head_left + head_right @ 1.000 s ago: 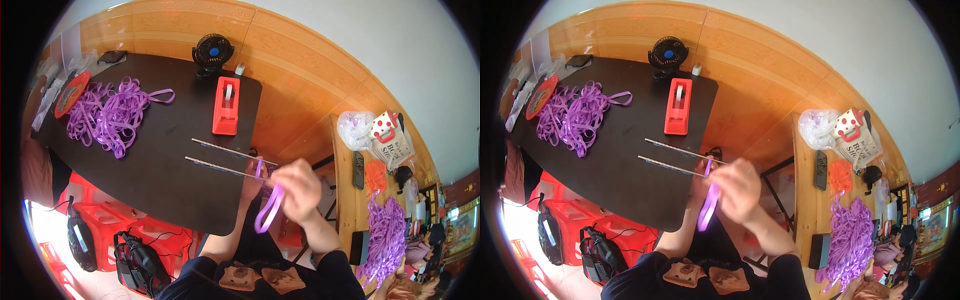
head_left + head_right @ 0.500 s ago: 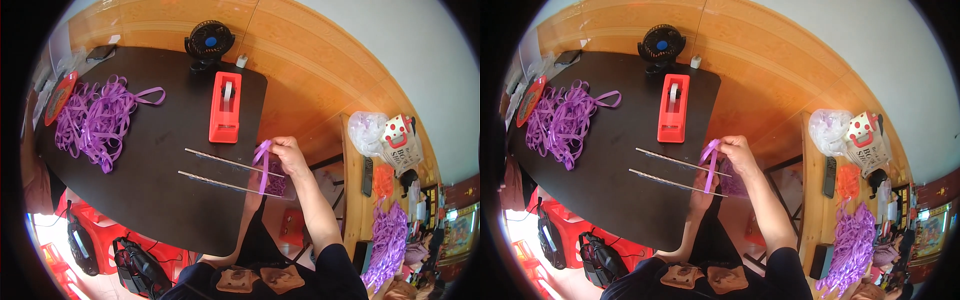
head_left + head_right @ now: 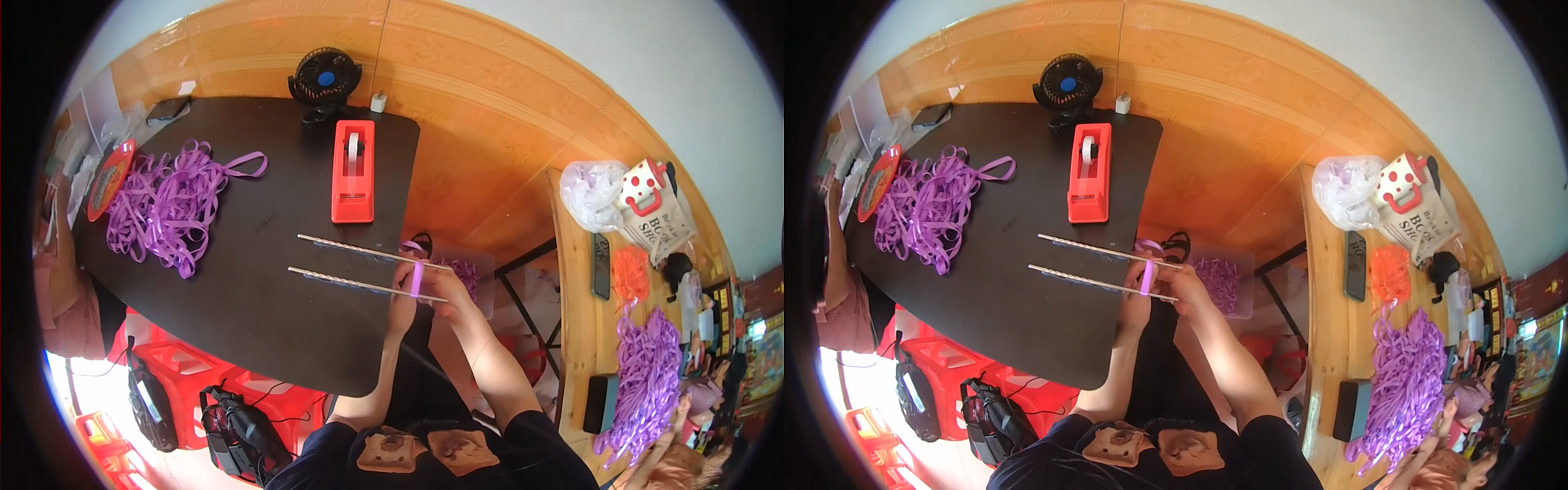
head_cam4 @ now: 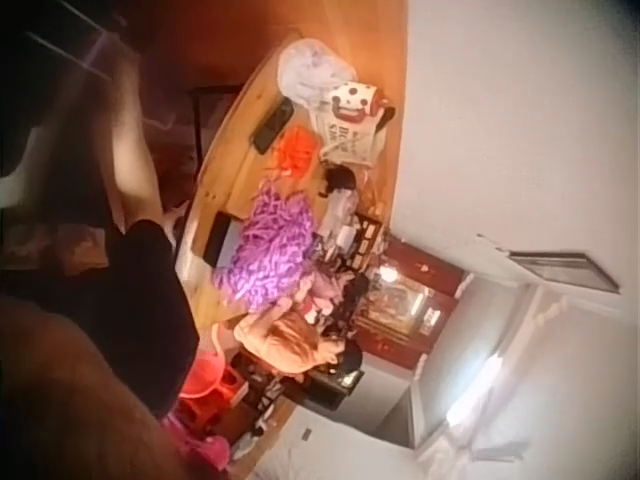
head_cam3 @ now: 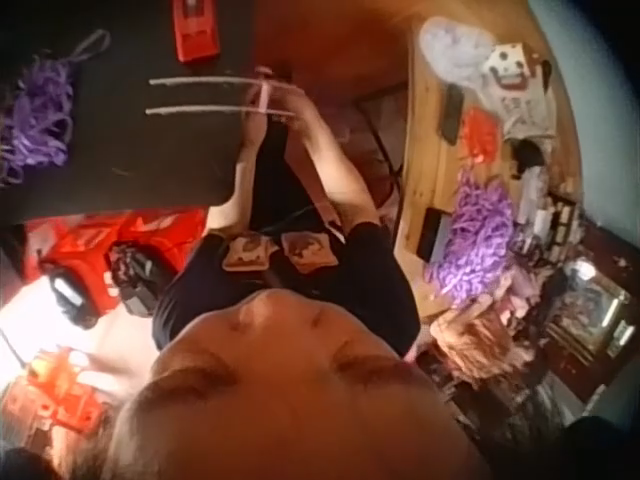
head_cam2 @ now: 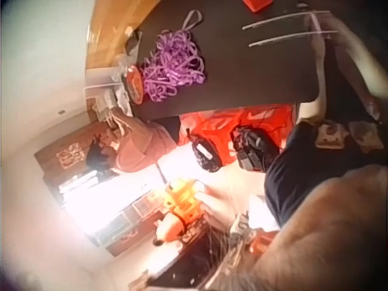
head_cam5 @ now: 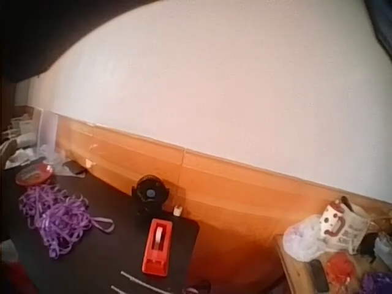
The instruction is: Assemble ribbon loops by wrapping purple ribbons around metal rods fixed to a production table.
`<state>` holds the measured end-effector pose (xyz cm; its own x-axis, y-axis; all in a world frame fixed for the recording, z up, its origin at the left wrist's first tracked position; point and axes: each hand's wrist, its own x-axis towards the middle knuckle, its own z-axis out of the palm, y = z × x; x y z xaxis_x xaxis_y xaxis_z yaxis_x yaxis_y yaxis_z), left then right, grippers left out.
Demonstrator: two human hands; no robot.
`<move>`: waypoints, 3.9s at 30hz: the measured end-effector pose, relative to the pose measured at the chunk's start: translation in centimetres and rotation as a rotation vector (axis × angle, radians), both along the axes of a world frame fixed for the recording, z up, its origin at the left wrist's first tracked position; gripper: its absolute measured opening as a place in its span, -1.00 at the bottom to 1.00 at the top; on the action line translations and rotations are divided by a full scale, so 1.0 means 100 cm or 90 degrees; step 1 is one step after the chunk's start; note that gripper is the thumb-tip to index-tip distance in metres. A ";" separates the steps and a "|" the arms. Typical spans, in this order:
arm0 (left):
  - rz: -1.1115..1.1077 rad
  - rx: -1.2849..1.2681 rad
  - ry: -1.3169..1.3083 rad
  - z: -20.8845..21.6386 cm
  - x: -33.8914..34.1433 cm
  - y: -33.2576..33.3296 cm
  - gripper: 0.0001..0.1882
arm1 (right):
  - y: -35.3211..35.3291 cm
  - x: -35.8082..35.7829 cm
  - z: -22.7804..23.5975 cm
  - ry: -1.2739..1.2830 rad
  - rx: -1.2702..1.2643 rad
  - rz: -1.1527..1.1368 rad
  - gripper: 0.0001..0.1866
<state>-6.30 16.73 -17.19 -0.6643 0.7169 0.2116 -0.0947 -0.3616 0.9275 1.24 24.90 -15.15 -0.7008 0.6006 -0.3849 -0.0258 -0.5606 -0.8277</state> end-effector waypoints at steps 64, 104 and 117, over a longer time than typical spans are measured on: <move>-0.106 -0.174 -0.263 0.023 0.041 -0.139 -0.91 | -0.179 0.099 0.009 0.083 0.165 0.011 -0.65; -0.126 -0.126 -0.284 0.043 0.044 -0.087 -0.60 | 0.011 -0.013 0.121 0.061 0.565 0.011 -0.92; 0.059 0.013 -0.163 0.056 0.019 -0.015 -0.63 | 0.030 -0.025 0.074 -0.051 0.064 0.079 -0.91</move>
